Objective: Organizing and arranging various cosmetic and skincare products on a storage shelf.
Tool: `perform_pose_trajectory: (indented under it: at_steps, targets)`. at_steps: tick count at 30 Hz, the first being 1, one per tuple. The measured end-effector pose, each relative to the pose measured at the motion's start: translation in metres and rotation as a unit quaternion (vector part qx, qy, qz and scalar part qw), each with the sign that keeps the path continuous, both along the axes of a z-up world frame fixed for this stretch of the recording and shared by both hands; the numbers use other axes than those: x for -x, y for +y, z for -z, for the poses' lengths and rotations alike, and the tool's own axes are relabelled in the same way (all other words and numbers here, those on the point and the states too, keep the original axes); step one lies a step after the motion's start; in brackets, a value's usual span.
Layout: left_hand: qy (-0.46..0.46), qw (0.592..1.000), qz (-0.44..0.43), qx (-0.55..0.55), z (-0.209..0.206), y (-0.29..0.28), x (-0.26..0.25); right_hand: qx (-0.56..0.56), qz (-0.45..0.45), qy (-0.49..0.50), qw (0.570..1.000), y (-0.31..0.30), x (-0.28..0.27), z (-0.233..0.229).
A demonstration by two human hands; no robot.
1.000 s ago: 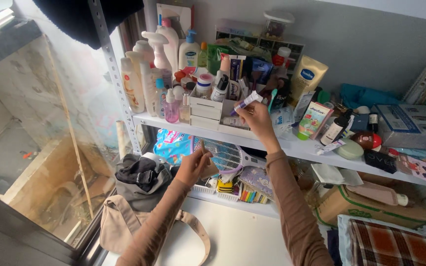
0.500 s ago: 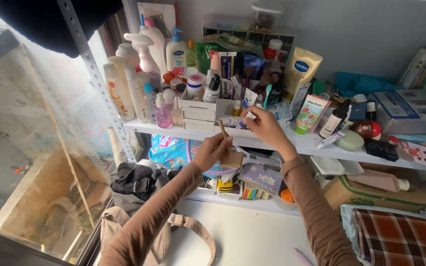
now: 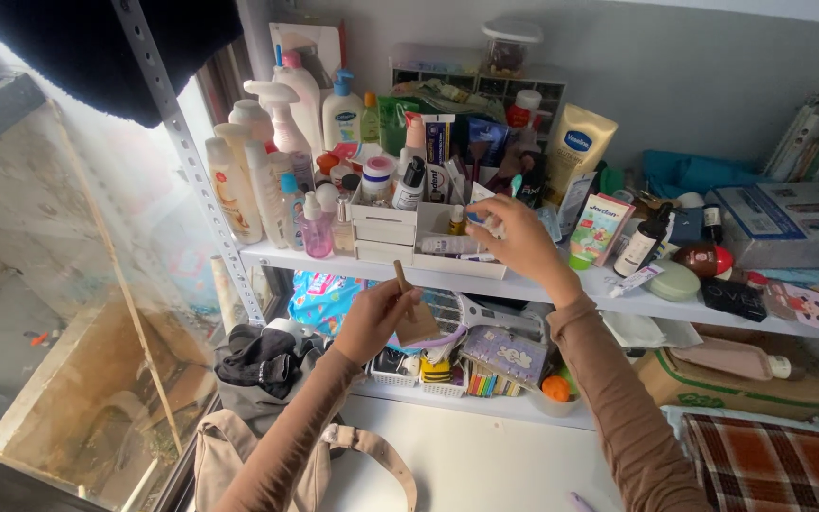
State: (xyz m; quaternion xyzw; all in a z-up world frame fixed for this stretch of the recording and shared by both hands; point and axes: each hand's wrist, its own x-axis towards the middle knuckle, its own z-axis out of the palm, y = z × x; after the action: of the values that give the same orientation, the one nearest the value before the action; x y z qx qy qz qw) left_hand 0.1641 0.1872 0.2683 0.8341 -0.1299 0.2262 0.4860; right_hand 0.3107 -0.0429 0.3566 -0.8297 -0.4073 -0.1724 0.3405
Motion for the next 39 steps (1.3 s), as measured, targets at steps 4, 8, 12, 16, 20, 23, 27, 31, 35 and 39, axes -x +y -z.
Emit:
perform_pose_trajectory:
  at_steps: [4, 8, 12, 16, 20, 23, 27, 31, 35, 39]
  targets:
    - [-0.033, 0.999, 0.016, 0.012, 0.019, 0.007, -0.004, 0.084, 0.003, -0.066, 0.994, 0.028, -0.024, 0.014]
    - [0.012, 1.0, 0.006, -0.001, 0.018, 0.009, 0.002, 0.211, -0.043, -0.22, 0.951, 0.054, -0.047, 0.032]
    - [0.041, 0.999, -0.018, -0.02, 0.012, 0.012, 0.014, 0.265, -0.01, -0.148, 0.953, 0.058, -0.036, 0.007]
    - [0.047, 0.999, -0.012, -0.006, 0.009, 0.02, 0.022, 0.232, 0.018, 0.004, 0.973, 0.049, -0.034, -0.009]
    - [0.037, 0.999, 0.014, 0.032, 0.018, 0.026, 0.018, -0.073, -0.113, 0.012, 0.991, 0.04, -0.037, -0.011]
    - [0.054, 0.997, 0.009, 0.045, 0.019, 0.023, 0.015, -0.156, -0.122, 0.067, 0.978, 0.044, -0.043, 0.001]
    - [0.046, 0.997, 0.029, 0.06, 0.027, 0.019, 0.006, -0.144, -0.069, 0.188, 0.969, 0.056, -0.042, 0.024]
    - [0.026, 0.998, 0.032, 0.038, 0.03, 0.017, 0.005, -0.165, -0.123, 0.135, 0.969, 0.059, -0.06, 0.047]
    - [0.076, 0.996, 0.017, 0.037, 0.028, 0.014, 0.007, -0.129, -0.05, 0.134, 0.981, 0.059, -0.047, 0.049]
    - [0.083, 0.996, -0.019, 0.009, 0.03, 0.011, 0.004, -0.023, 0.021, 0.049, 0.998, 0.059, -0.033, 0.053]
